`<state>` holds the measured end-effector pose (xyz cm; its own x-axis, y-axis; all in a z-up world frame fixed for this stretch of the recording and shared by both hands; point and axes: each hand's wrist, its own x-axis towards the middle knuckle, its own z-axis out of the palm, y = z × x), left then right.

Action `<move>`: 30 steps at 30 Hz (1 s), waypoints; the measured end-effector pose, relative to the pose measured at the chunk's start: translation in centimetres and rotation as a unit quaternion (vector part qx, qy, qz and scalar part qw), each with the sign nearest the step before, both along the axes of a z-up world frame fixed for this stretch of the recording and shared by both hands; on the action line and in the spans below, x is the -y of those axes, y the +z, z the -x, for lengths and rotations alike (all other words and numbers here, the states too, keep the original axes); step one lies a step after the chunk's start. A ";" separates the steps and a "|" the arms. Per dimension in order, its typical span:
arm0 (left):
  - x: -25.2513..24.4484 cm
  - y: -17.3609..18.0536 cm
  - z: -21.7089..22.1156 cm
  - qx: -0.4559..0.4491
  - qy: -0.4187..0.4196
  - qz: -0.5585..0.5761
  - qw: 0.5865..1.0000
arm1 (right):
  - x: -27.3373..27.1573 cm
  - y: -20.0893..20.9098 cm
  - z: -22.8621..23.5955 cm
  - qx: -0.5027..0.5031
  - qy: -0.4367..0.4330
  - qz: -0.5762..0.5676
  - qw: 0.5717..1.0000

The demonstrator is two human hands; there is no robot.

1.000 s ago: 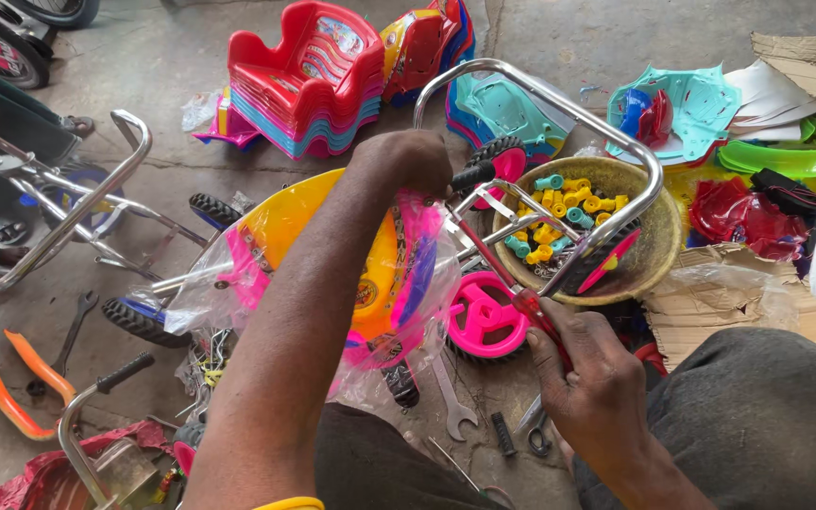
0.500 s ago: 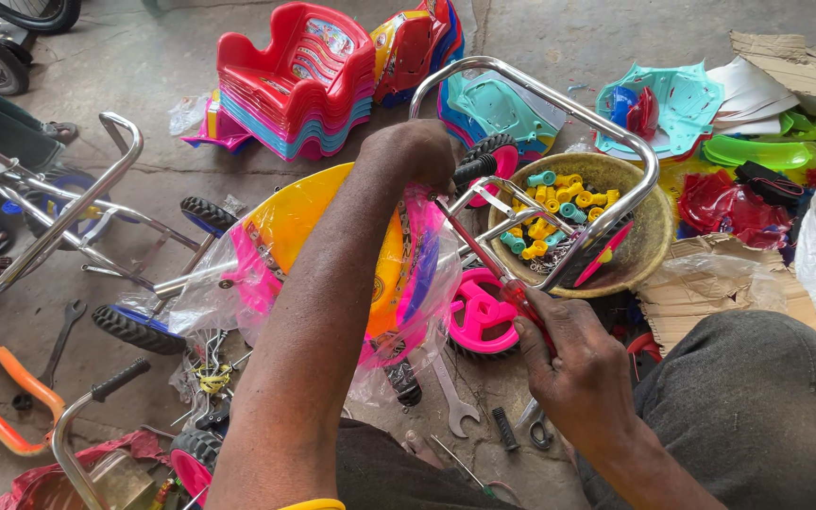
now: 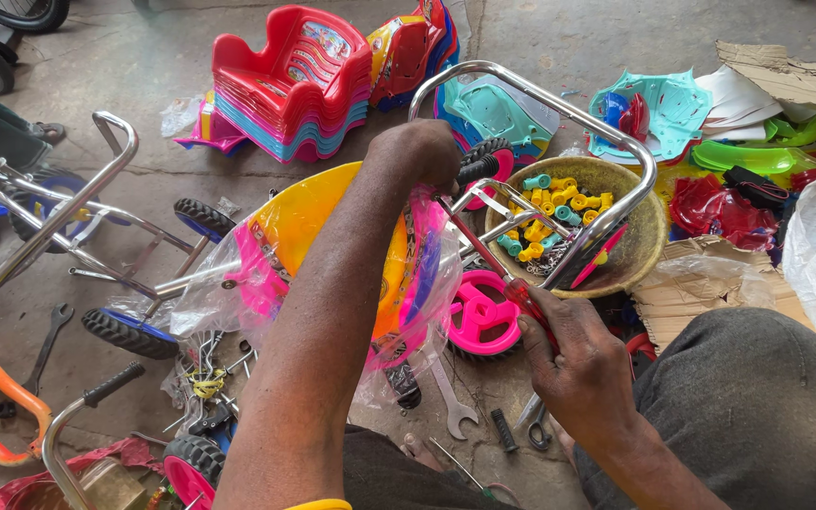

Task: The person assembles a child's tricycle by attaching the handlebars and wheels to the frame. They use a screwdriver to tighten bolts and a pair of scissors to cut plastic packaging from the seat.

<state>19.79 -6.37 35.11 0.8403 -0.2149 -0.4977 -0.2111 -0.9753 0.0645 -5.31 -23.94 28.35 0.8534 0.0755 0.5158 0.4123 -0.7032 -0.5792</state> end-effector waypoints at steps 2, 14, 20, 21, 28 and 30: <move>0.0 -0.3 -0.1 0.002 0.009 0.003 1.000 | -0.3 0.1 0.2 0.018 -0.023 0.066 0.997; -0.1 -1.4 -0.8 0.001 0.014 0.019 1.000 | 1.2 1.8 -2.6 -0.503 0.043 -0.484 0.714; 0.2 -1.8 -1.4 0.006 0.006 0.024 1.000 | 0.3 1.2 -0.8 0.087 -0.049 0.101 0.990; 0.2 -2.1 -1.3 0.005 0.008 0.029 1.000 | 0.3 1.4 -0.7 0.097 -0.036 0.155 0.983; 0.4 -2.6 -0.8 0.012 -0.037 0.028 0.999 | 1.1 3.0 -1.7 -0.293 -0.094 -0.328 0.893; 0.6 -2.5 -0.7 0.019 -0.031 0.036 0.999 | 0.9 2.1 -0.7 0.067 -0.094 0.069 0.991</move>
